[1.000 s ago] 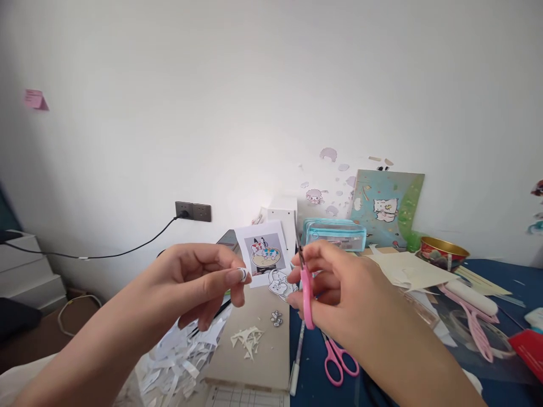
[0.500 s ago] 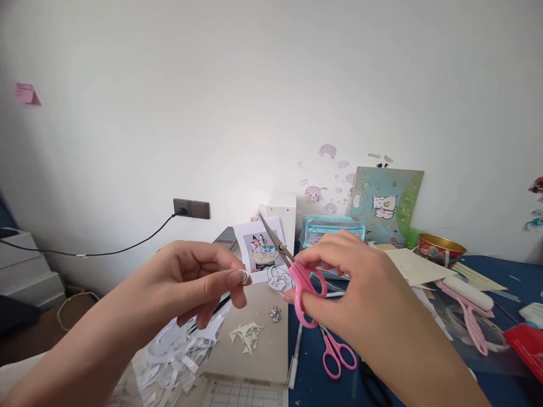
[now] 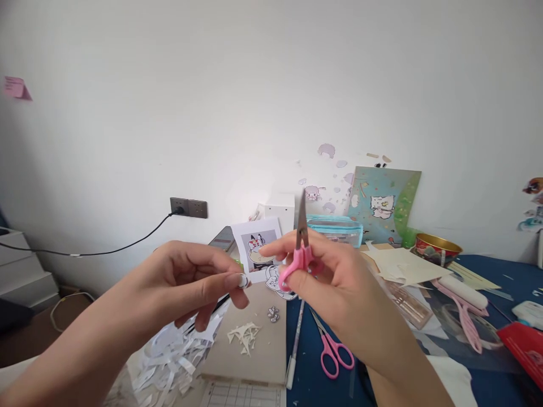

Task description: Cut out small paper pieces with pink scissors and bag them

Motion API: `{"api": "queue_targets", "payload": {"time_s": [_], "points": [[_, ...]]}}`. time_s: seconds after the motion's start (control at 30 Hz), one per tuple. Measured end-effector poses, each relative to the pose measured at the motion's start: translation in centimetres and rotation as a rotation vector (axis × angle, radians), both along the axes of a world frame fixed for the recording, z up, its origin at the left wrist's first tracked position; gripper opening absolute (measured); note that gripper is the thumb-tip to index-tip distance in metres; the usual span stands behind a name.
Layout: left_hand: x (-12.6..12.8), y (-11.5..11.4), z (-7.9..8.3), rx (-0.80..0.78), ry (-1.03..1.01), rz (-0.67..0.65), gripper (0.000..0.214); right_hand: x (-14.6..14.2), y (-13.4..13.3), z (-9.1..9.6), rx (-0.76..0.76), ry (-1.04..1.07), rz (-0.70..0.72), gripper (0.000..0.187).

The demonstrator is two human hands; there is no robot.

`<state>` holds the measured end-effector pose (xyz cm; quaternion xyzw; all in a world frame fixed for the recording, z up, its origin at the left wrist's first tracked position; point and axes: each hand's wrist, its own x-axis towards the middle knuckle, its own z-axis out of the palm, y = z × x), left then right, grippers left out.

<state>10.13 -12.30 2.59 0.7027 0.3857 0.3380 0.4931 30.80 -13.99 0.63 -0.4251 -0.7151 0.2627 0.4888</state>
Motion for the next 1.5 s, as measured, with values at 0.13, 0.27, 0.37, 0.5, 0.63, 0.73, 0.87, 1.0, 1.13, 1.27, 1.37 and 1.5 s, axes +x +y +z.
{"api": "queue_targets", "payload": {"time_s": [0.13, 0.27, 0.37, 0.5, 0.63, 0.73, 0.87, 1.0, 1.13, 1.27, 1.37, 1.5], "points": [[0.1, -0.2, 0.1, 0.021, 0.079, 0.053, 0.019, -1.4, -0.4, 0.5, -0.177, 0.018, 0.032, 0.009], [0.1, -0.3, 0.1, 0.025, 0.113, 0.079, 0.018, -2.3, -1.1, 1.3, -0.273, 0.028, 0.121, 0.012], [0.1, -0.3, 0.1, 0.028, 0.094, 0.070, 0.017, -2.4, -1.2, 1.3, -0.289, -0.014, 0.085, 0.019], [0.0, -0.2, 0.2, 0.016, 0.125, 0.049, 0.016, -2.1, -0.7, 0.5, -0.263, -0.056, 0.057, 0.023], [-0.1, -0.4, 0.4, 0.010, 0.134, 0.041, 0.018, -2.0, -0.3, 0.1, -0.237, -0.074, 0.018, 0.023], [0.2, -0.5, 0.4, 0.013, 0.106, 0.063, 0.016, -2.4, -0.5, 0.5, -0.214, -0.075, -0.016, 0.019], [0.6, -0.5, 0.2, 0.032, 0.034, 0.120, 0.011, -2.9, -1.0, 1.0, -0.234, -0.067, -0.023, 0.016], [0.6, -0.2, 0.2, 0.039, 0.011, 0.059, 0.015, -1.8, -1.3, 1.3, -0.166, -0.165, -0.062, 0.018], [0.4, 0.0, 0.2, 0.037, 0.039, 0.023, 0.017, 0.7, -1.2, 1.4, -0.103, -0.234, -0.134, 0.019], [0.2, 0.0, 0.1, 0.047, 0.085, -0.019, 0.018, 2.6, -0.9, 1.0, -0.058, -0.313, -0.216, 0.032], [0.0, -0.1, 0.3, 0.065, 0.128, -0.051, 0.019, 3.2, -0.8, 0.8, -0.138, -0.274, -0.185, 0.043], [-0.5, 0.2, 0.5, 0.053, 0.134, -0.099, 0.018, 3.2, -0.8, 0.7, -0.357, -0.068, 0.164, 0.036]]}}
